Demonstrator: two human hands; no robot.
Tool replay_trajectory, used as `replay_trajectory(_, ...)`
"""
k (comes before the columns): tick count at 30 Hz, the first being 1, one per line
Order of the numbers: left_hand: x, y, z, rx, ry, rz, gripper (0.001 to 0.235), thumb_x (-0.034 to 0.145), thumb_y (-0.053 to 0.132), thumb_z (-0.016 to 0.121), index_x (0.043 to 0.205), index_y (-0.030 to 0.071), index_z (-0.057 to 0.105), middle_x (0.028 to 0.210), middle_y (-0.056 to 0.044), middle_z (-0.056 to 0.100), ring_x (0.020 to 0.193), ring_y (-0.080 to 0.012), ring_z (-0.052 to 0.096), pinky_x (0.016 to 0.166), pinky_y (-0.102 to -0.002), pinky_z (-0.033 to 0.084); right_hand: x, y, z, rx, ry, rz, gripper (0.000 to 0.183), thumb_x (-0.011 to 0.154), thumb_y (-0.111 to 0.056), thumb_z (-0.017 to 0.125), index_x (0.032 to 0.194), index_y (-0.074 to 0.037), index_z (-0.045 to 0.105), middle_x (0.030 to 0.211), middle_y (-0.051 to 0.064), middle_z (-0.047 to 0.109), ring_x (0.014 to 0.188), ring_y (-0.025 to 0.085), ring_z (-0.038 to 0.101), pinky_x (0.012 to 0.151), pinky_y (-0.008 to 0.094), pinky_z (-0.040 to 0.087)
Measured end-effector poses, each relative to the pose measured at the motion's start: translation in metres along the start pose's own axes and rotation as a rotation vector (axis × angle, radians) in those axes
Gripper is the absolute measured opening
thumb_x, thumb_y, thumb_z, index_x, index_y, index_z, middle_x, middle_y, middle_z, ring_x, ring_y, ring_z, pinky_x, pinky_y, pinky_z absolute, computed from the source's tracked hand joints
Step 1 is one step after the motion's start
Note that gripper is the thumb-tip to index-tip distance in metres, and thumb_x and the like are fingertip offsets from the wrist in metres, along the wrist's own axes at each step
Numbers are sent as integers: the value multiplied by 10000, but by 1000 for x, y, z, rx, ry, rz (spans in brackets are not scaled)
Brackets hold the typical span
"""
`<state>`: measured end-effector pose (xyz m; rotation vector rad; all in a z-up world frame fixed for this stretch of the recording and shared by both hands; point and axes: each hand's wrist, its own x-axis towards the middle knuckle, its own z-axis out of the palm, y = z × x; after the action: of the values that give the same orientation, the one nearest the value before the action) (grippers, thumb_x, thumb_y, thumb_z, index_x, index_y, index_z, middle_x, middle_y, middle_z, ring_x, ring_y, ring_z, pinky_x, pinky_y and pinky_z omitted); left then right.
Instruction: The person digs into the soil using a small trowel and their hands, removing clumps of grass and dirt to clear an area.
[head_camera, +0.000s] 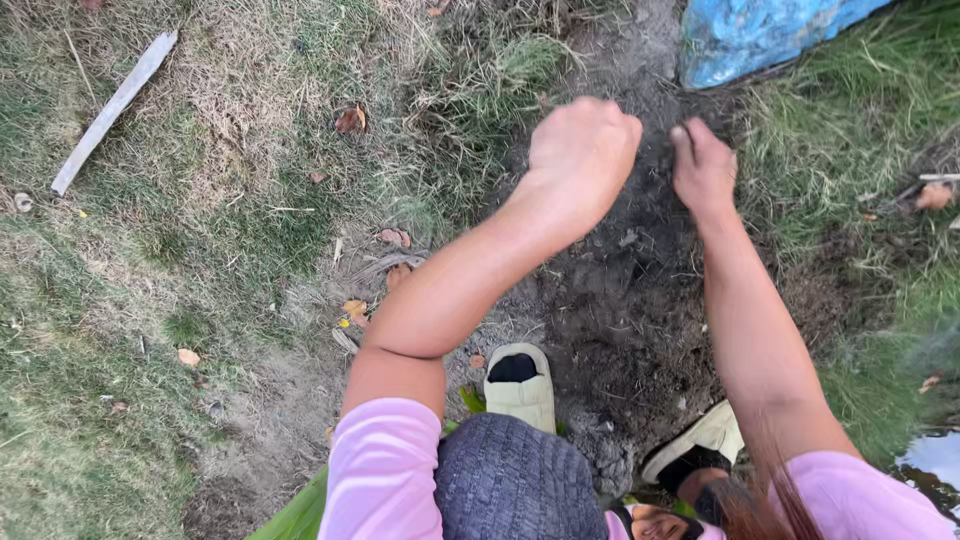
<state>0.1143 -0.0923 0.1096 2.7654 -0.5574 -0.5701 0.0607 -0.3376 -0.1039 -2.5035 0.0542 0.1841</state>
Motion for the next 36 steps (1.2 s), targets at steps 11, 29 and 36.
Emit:
replay_trajectory(11, -14, -8, 17, 45, 149, 62, 145, 820, 87, 653, 867, 67, 789, 889, -179, 757, 872, -340, 758, 727, -444, 619, -37, -34, -1, -146, 156, 154, 251, 1061, -341, 577, 979, -112, 640, 838, 239, 682, 820, 501, 647, 702, 586, 495)
replay_trajectory(29, -105, -70, 77, -228, 334, -141, 210, 1008, 328, 632, 1151, 180, 671, 849, -194, 702, 776, -415, 729, 660, -525, 583, -64, -104, 5, -116, 179, -145, 767, 831, -475, 785, 1412, -54, 515, 1026, 228, 730, 950, 449, 679, 866, 545, 517)
replay_trajectory(36, -113, -69, 94, -276, 381, -181, 337, 986, 340, 653, 1290, 195, 670, 885, -212, 708, 750, -434, 717, 646, -525, 590, -21, -114, 19, -224, -177, 34, 297, 1013, -441, 619, 1167, -192, 671, 999, 203, 740, 966, 446, 673, 843, 549, 504)
